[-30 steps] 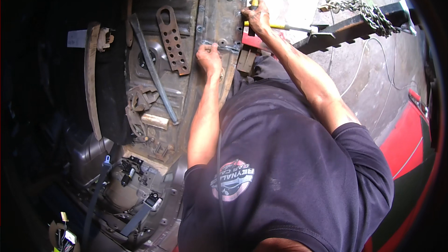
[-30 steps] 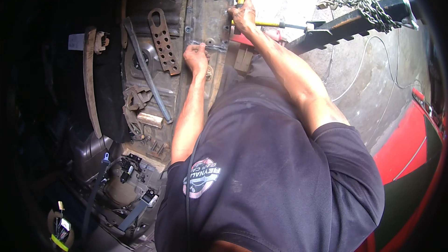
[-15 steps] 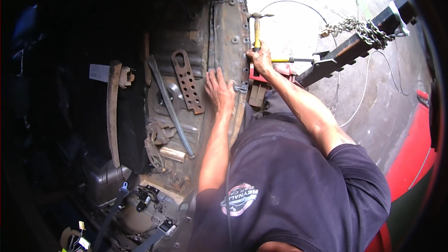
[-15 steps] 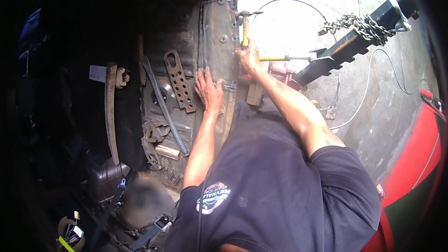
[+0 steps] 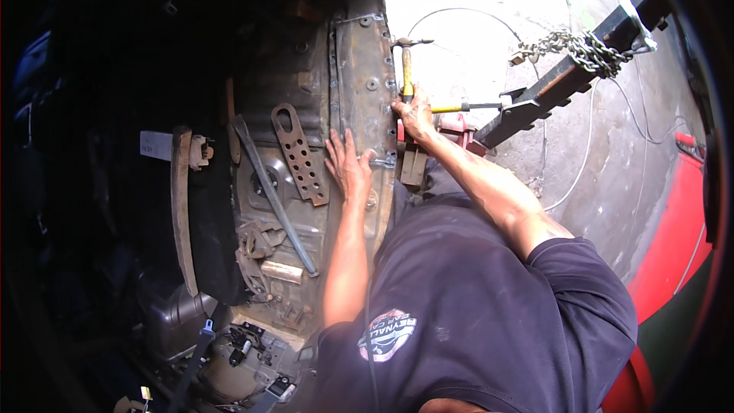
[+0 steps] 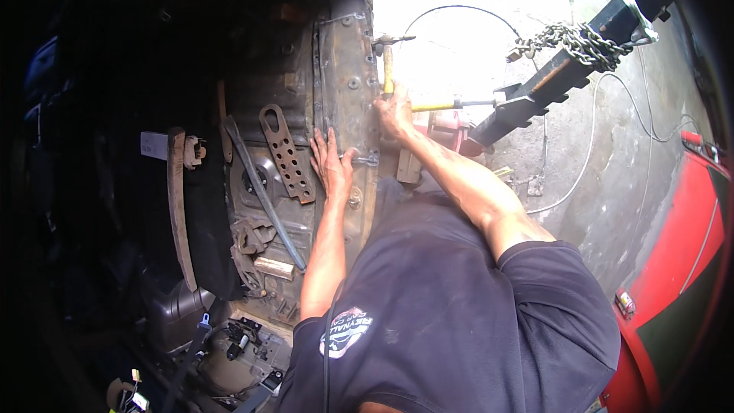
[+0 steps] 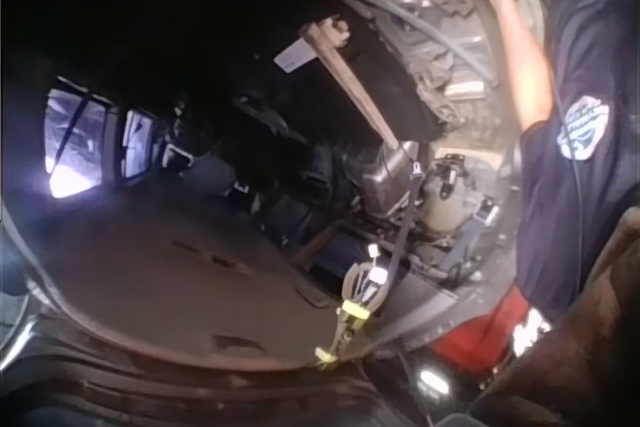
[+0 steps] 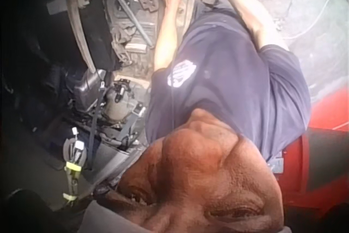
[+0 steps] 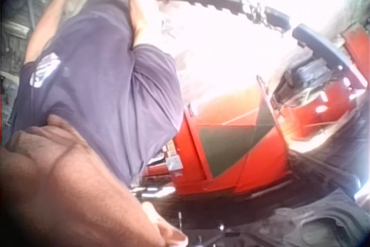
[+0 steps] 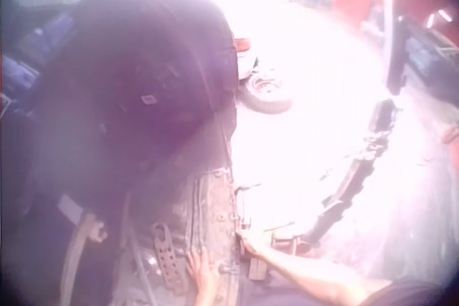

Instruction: The person uses a hammer and a punch to flatten and shape a metal body panel against a frame, repeatedly striking different points on the metal surface by hand.

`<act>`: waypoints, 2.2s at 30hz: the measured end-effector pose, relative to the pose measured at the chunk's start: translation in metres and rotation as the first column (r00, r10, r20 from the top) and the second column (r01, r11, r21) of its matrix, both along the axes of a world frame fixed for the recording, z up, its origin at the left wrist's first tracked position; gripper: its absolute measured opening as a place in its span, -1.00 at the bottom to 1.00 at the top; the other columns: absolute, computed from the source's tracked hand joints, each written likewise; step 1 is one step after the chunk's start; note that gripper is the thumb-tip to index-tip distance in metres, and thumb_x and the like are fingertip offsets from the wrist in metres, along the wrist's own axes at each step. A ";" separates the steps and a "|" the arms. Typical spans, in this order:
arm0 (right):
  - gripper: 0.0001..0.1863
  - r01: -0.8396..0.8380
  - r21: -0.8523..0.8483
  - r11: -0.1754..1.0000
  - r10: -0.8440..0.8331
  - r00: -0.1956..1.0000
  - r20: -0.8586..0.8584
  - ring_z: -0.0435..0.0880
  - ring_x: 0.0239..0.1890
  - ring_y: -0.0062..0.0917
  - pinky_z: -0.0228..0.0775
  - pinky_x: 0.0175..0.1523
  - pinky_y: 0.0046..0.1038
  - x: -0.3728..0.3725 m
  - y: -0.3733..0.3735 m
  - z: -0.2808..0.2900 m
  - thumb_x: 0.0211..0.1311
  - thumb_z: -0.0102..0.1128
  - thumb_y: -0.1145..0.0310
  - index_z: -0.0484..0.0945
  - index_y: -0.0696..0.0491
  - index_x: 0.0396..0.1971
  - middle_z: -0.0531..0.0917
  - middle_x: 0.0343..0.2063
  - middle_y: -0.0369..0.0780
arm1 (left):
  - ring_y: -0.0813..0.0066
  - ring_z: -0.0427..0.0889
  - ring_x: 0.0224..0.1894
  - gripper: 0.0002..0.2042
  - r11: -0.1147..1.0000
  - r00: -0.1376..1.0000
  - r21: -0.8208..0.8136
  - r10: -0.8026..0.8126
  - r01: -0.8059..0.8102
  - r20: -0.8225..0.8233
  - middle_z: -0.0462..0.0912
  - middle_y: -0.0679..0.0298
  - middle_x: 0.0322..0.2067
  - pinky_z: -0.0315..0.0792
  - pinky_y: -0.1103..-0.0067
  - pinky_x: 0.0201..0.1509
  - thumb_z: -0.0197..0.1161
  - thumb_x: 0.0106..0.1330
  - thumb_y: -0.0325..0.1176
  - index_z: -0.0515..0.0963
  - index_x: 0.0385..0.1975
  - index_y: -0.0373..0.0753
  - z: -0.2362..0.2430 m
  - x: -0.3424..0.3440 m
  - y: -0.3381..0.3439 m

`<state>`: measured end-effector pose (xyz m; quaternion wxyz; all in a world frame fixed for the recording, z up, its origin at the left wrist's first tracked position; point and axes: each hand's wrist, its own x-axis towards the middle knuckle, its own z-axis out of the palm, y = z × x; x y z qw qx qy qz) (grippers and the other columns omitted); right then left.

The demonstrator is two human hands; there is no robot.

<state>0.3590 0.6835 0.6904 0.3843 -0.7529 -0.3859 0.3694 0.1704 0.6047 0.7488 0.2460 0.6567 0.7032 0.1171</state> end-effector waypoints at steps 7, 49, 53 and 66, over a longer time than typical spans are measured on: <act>-0.65 0.005 0.049 0.999 -0.009 0.997 0.081 0.63 -0.33 -0.33 0.49 -0.13 -0.29 0.001 -0.003 0.021 0.09 0.35 0.37 0.50 0.20 -0.16 0.63 -0.39 -0.11 | -0.06 -0.12 0.55 -0.27 1.000 1.000 -0.021 -0.006 0.005 -0.024 -0.05 0.19 0.53 -0.05 -0.10 0.46 0.35 0.26 -0.26 0.22 0.44 -0.10 -0.002 -0.001 0.001; -0.60 0.040 0.002 0.999 -0.039 0.990 -0.138 0.61 -0.39 -0.54 0.50 -0.24 -0.47 0.008 0.064 0.024 0.05 0.37 0.51 0.43 0.21 -0.11 0.61 -0.43 -0.24 | -0.14 -0.10 0.53 -0.28 0.999 0.999 -0.024 -0.030 0.029 -0.017 0.01 0.28 0.53 -0.03 -0.22 0.40 0.35 0.24 -0.28 0.24 0.42 -0.16 0.002 -0.005 0.001; -0.60 0.040 -0.058 0.998 -0.047 0.991 -0.124 0.64 -0.38 -0.47 0.51 -0.21 -0.39 0.012 0.063 0.018 0.04 0.39 0.49 0.43 0.18 -0.12 0.65 -0.40 -0.19 | -0.13 -0.09 0.53 -0.28 1.000 1.000 -0.010 -0.028 0.028 -0.008 0.02 0.28 0.52 -0.04 -0.24 0.39 0.35 0.24 -0.30 0.24 0.43 -0.14 0.000 -0.004 0.000; -0.58 0.019 -0.064 0.998 -0.020 1.000 -0.012 0.64 -0.37 -0.48 0.50 -0.20 -0.40 0.005 0.062 0.033 0.06 0.39 0.44 0.46 0.22 -0.09 0.64 -0.42 -0.18 | -0.12 -0.10 0.54 -0.26 0.999 1.000 -0.025 -0.025 0.025 -0.008 0.02 0.29 0.52 -0.05 -0.22 0.40 0.36 0.23 -0.23 0.23 0.43 -0.13 -0.001 -0.007 -0.001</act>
